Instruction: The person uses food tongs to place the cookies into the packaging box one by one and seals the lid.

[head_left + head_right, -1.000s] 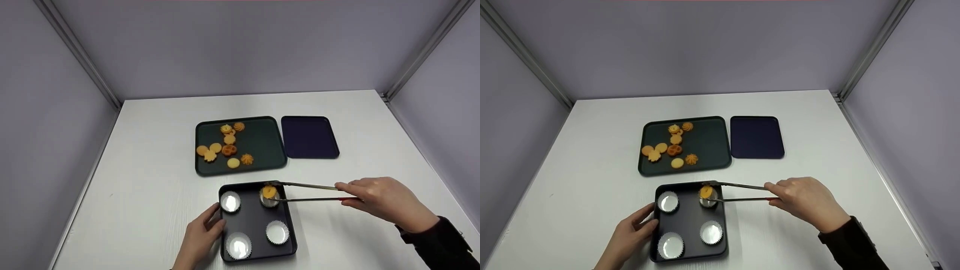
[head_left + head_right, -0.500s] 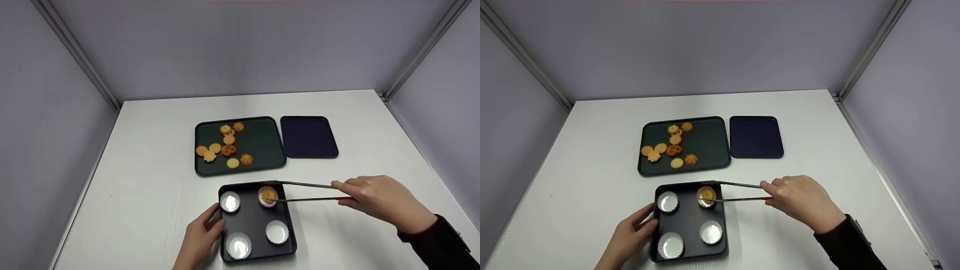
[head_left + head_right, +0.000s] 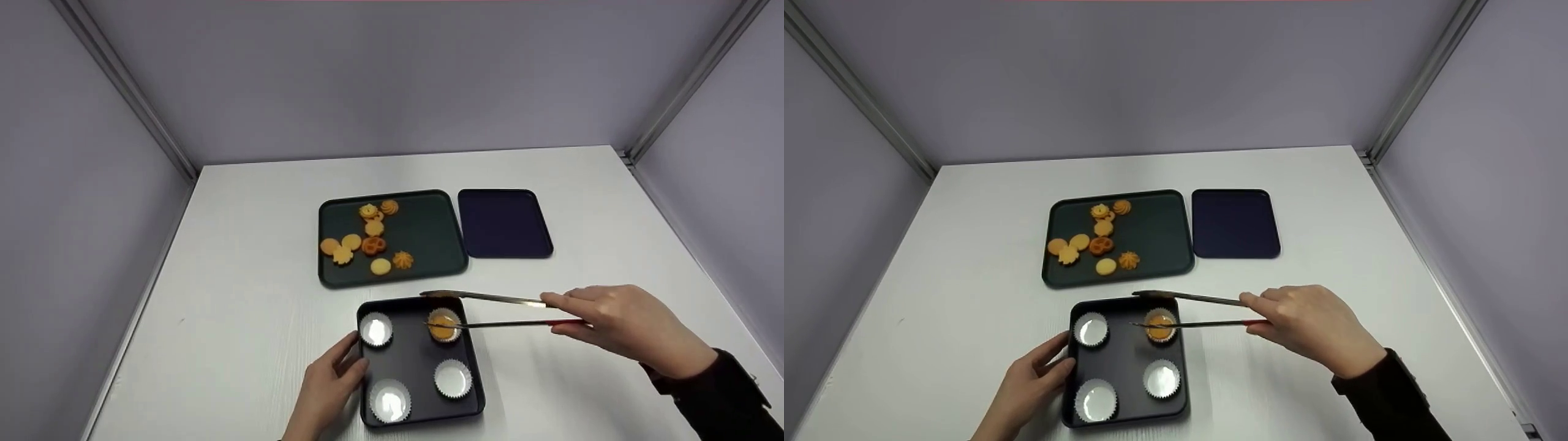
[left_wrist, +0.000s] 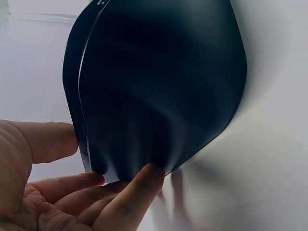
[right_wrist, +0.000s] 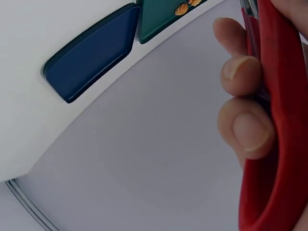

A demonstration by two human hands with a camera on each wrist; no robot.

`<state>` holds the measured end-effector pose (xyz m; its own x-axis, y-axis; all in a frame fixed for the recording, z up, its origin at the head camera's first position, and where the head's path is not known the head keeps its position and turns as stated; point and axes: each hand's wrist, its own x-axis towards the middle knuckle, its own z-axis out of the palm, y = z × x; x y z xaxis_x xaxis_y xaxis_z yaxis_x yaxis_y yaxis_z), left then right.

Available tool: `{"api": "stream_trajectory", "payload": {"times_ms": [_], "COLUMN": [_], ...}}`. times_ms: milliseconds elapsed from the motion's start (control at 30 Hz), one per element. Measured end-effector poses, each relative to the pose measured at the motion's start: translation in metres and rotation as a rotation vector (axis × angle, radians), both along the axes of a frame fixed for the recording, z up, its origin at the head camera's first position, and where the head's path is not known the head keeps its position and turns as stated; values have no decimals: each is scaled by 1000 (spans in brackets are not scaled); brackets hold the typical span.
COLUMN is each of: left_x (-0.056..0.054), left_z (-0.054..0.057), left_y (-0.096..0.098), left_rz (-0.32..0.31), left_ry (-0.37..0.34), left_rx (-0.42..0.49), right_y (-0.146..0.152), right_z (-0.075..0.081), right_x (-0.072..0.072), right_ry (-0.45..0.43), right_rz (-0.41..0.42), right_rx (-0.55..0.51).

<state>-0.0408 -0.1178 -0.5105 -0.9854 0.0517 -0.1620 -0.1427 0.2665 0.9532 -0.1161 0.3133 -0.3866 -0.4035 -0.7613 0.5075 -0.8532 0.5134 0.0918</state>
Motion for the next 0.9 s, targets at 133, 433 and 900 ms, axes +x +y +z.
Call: {"api": "stream_trajectory", "payload": {"times_ms": [133, 433, 900], "left_x": [0, -1, 0], "left_z": [1, 0, 0], "left_y": [0, 1, 0], "left_rz": [1, -2, 0], "left_ry": [3, -14, 3], "left_rx": [-3, -22, -6], "right_y": [-1, -7, -35], "right_z": [-4, -18, -31], "right_x": [-6, -23, -47], "right_ry": [14, 38, -111], "right_rz": [-13, -141, -258], "right_rx": [-51, -96, -13]}}
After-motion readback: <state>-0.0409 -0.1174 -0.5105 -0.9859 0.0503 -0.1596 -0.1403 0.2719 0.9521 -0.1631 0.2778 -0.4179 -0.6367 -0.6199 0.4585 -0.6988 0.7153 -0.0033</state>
